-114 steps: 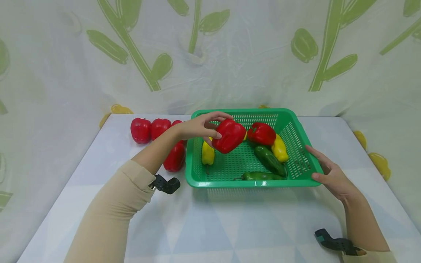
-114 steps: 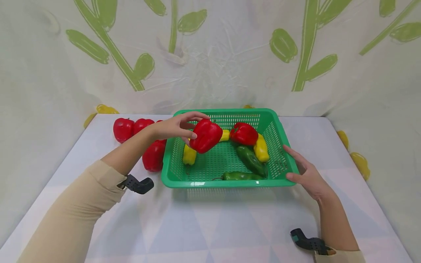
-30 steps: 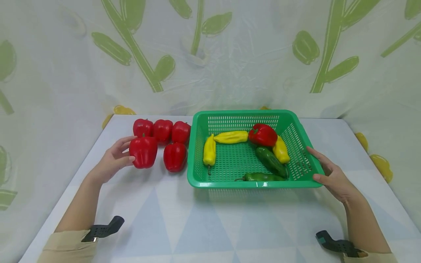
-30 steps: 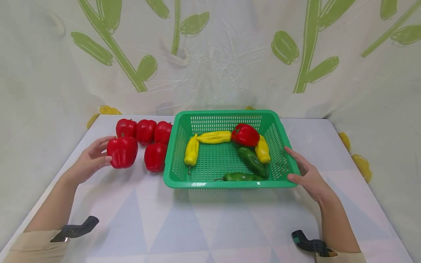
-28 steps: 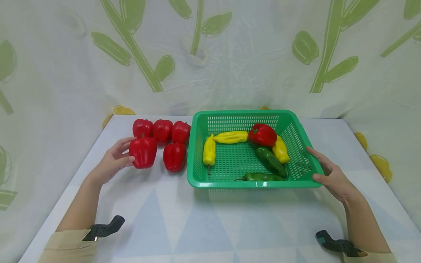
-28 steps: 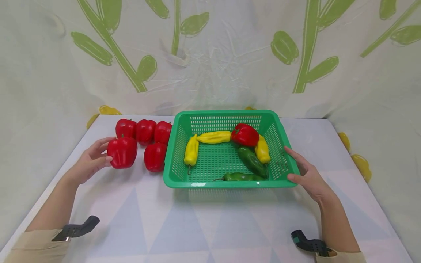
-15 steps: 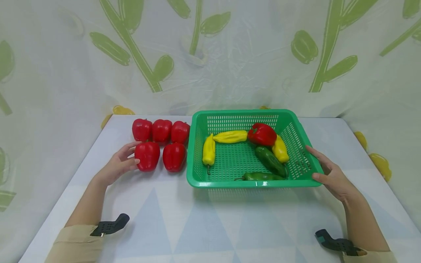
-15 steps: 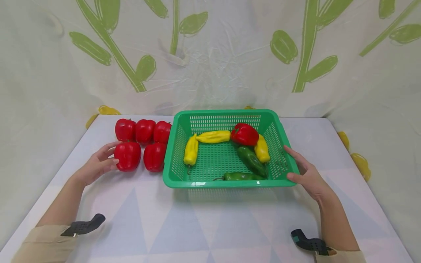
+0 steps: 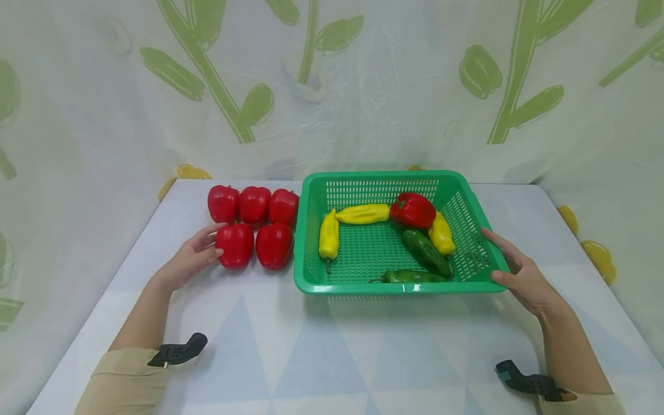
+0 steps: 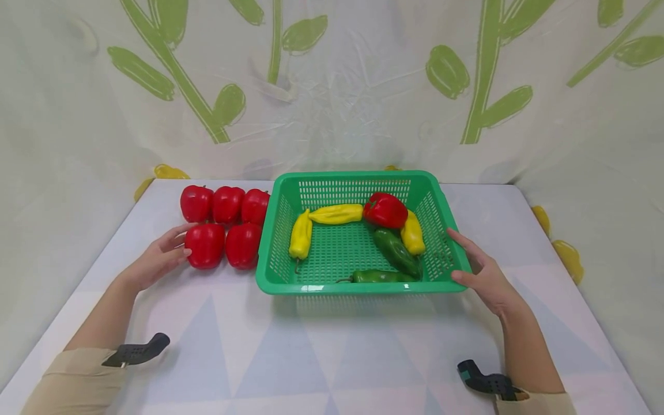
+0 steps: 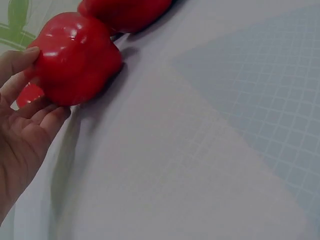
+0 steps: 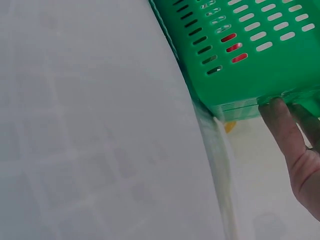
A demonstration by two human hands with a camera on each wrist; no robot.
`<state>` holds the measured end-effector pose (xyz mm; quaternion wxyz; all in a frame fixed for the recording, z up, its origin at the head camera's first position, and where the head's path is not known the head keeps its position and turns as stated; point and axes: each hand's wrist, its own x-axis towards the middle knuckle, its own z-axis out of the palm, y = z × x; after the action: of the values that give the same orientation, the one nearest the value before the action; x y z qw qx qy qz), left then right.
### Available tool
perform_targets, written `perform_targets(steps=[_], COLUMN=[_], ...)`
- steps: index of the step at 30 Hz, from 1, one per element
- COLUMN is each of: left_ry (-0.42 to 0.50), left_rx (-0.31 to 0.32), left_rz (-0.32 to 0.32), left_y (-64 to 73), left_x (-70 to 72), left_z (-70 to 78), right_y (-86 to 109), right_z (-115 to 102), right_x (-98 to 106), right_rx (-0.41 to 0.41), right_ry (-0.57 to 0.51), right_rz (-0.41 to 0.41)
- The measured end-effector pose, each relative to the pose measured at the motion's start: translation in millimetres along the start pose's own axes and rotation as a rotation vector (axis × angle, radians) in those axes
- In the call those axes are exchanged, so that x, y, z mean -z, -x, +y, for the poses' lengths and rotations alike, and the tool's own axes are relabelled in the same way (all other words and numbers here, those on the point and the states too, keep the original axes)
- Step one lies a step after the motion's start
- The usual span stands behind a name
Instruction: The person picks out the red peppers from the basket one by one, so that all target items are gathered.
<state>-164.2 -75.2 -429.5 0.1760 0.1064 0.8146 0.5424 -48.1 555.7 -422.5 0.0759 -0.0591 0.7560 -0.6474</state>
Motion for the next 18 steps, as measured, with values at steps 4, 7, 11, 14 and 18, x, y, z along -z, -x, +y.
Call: perform_targets(steps=[4, 7, 11, 14, 18], left_ry=[0.008, 0.024, 0.033, 0.040, 0.064], left_rx=[-0.008, 0.011, 0.031, 0.025, 0.003], left_rz=[-0.010, -0.025, -0.026, -0.024, -0.033], left_y=[-0.1, -2.5, -3.6, -3.3, -4.0], left_x=[1.8, 1.7, 1.1, 0.7, 0.3], left_z=[-4.1, -7.0, -9.4, -9.9, -11.0], right_y=[0.5, 1.6, 1.8, 1.2, -0.1], right_z=[0.1, 0.8, 1.4, 1.6, 1.3], right_x=[1.1, 1.4, 0.9, 0.4, -0.2], right_rx=[0.000, -0.008, -0.005, -0.004, -0.005], right_ry=[0.000, 0.008, 0.010, 0.011, 0.010], right_rz=[0.000, 0.014, 0.017, 0.017, 0.016])
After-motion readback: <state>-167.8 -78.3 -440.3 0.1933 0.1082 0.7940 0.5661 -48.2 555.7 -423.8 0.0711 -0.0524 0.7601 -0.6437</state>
